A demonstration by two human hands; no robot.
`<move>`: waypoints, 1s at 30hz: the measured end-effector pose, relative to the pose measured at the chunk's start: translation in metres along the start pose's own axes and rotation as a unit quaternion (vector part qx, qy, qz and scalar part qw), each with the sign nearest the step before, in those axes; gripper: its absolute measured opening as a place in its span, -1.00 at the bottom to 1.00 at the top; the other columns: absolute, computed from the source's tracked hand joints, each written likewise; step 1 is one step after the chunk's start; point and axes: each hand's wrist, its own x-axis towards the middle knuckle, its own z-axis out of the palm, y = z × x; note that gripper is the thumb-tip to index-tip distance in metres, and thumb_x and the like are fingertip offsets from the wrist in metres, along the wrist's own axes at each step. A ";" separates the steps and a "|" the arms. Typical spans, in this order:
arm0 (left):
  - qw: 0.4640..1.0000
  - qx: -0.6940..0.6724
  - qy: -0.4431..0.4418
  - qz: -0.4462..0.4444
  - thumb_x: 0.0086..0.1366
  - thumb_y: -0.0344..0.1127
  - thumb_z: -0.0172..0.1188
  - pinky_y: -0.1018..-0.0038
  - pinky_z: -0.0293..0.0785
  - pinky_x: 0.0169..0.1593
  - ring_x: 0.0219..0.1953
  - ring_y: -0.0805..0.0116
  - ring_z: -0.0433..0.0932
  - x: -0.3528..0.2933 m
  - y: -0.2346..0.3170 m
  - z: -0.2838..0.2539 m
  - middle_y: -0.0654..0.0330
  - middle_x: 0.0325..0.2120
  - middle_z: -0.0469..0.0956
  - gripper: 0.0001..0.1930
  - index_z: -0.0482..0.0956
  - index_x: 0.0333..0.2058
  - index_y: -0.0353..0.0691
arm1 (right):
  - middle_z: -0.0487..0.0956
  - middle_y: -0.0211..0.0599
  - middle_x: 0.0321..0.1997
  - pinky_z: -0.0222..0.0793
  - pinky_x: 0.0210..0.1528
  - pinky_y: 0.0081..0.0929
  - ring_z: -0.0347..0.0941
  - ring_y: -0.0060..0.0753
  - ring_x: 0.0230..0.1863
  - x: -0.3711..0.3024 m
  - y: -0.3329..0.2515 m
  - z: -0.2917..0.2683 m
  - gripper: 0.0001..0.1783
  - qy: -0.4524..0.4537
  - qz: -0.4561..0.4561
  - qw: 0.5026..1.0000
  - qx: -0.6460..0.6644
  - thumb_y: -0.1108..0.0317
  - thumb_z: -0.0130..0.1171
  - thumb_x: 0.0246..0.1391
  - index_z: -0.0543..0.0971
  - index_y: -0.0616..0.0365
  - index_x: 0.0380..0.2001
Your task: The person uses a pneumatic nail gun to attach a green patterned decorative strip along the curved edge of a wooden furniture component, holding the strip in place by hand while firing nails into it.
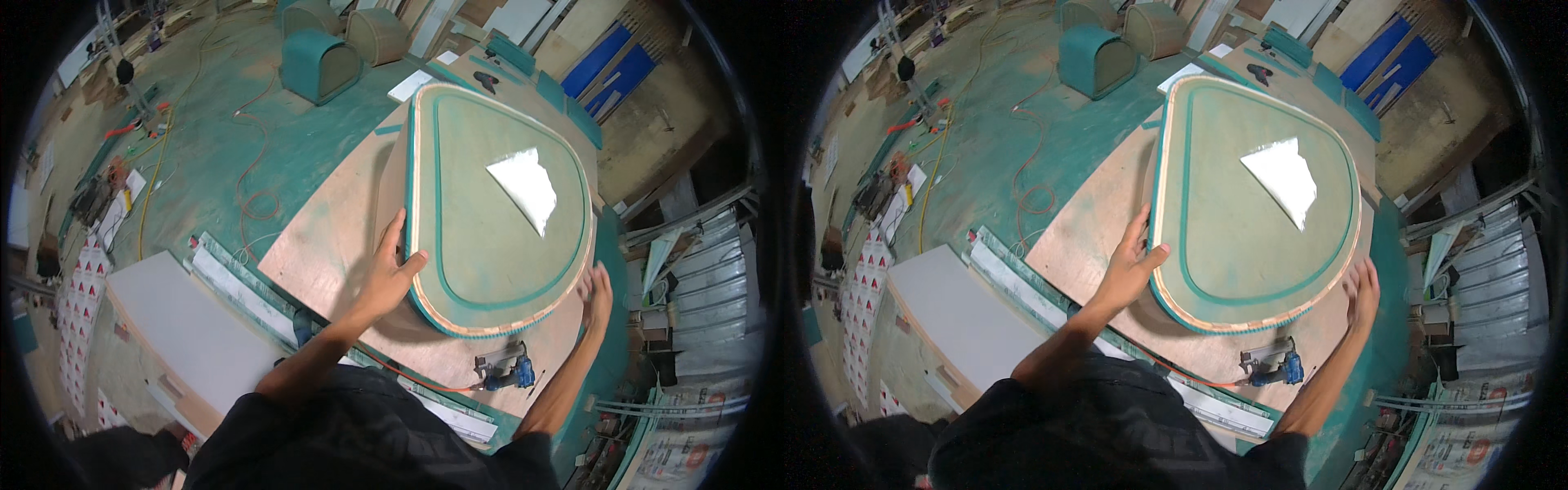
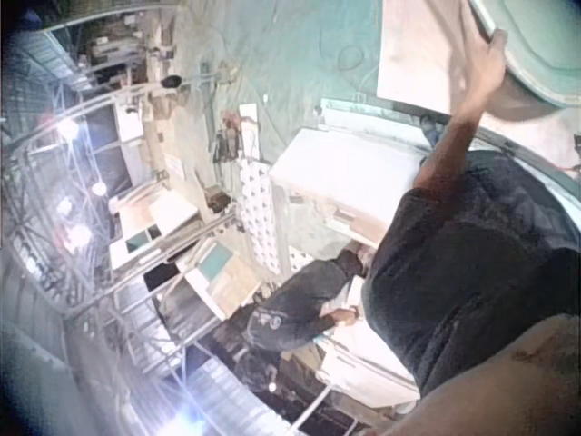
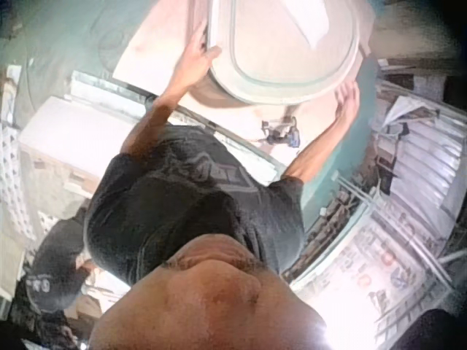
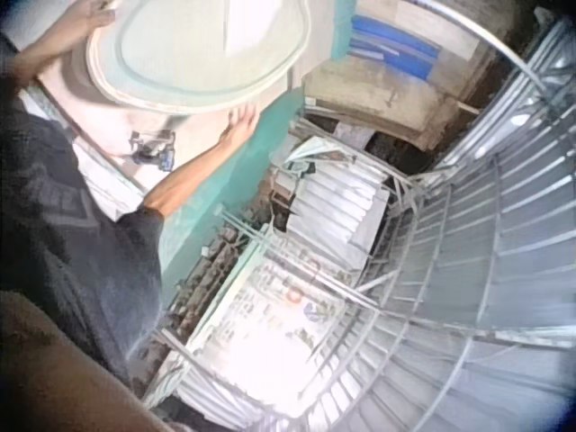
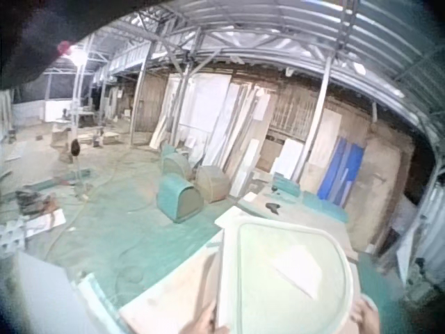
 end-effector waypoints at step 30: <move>0.955 0.090 -0.237 -0.154 0.33 -0.10 0.29 0.39 0.49 0.04 -0.08 0.27 0.61 0.498 -0.021 -0.063 0.09 -0.09 0.66 -0.55 0.61 0.03 -0.35 | 0.24 -0.02 0.40 0.34 0.28 -0.27 0.29 -0.22 0.31 -0.324 0.007 0.231 -0.10 0.219 0.063 0.963 0.147 0.10 0.36 0.19 0.13 0.14 0.44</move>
